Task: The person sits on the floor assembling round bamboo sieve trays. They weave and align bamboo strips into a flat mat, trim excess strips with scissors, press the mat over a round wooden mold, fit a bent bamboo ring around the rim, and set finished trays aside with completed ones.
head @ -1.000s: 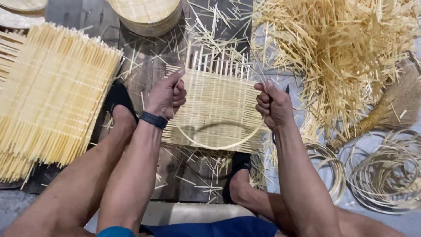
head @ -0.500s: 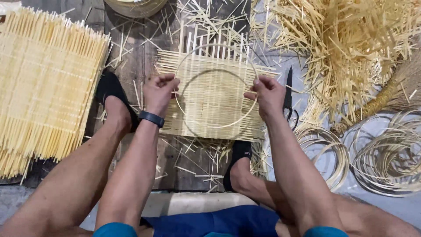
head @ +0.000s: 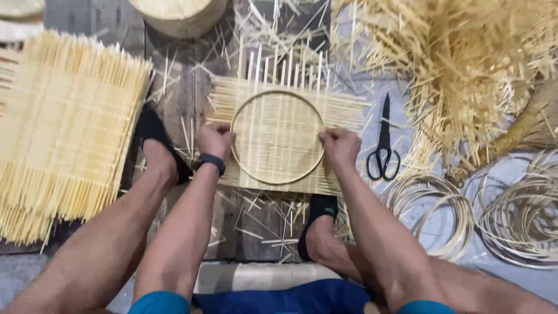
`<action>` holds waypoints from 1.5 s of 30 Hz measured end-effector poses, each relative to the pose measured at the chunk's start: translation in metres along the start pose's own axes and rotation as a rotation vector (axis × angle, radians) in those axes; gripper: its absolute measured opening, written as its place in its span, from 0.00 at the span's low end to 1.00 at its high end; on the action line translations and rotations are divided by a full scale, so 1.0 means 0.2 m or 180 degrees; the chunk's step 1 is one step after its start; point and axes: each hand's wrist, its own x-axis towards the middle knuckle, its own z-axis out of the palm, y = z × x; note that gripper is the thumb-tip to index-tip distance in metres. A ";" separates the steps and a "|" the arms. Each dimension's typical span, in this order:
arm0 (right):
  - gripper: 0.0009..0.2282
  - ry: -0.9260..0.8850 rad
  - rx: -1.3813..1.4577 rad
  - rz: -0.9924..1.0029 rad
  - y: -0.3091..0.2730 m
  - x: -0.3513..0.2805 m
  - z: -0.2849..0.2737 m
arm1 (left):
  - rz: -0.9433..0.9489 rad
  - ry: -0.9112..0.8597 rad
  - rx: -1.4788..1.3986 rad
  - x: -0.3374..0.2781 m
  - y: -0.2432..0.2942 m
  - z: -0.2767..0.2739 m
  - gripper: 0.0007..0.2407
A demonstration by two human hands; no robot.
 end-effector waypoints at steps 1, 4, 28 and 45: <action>0.11 -0.0011 0.0007 0.0003 0.02 -0.04 0.01 | -0.0007 0.0002 0.0011 -0.03 -0.03 0.01 0.08; 0.10 -0.0056 0.0024 0.0077 0.06 -0.09 0.06 | -0.0625 0.0016 -0.0380 -0.09 -0.07 -0.01 0.09; 0.09 0.0077 -0.0057 -0.0144 0.04 -0.08 0.03 | -0.1109 -0.1156 -0.0927 0.09 -0.05 -0.06 0.09; 0.07 -0.0943 0.0851 0.0428 0.27 0.08 0.02 | -0.0679 -0.1140 -0.1372 0.11 -0.27 0.00 0.09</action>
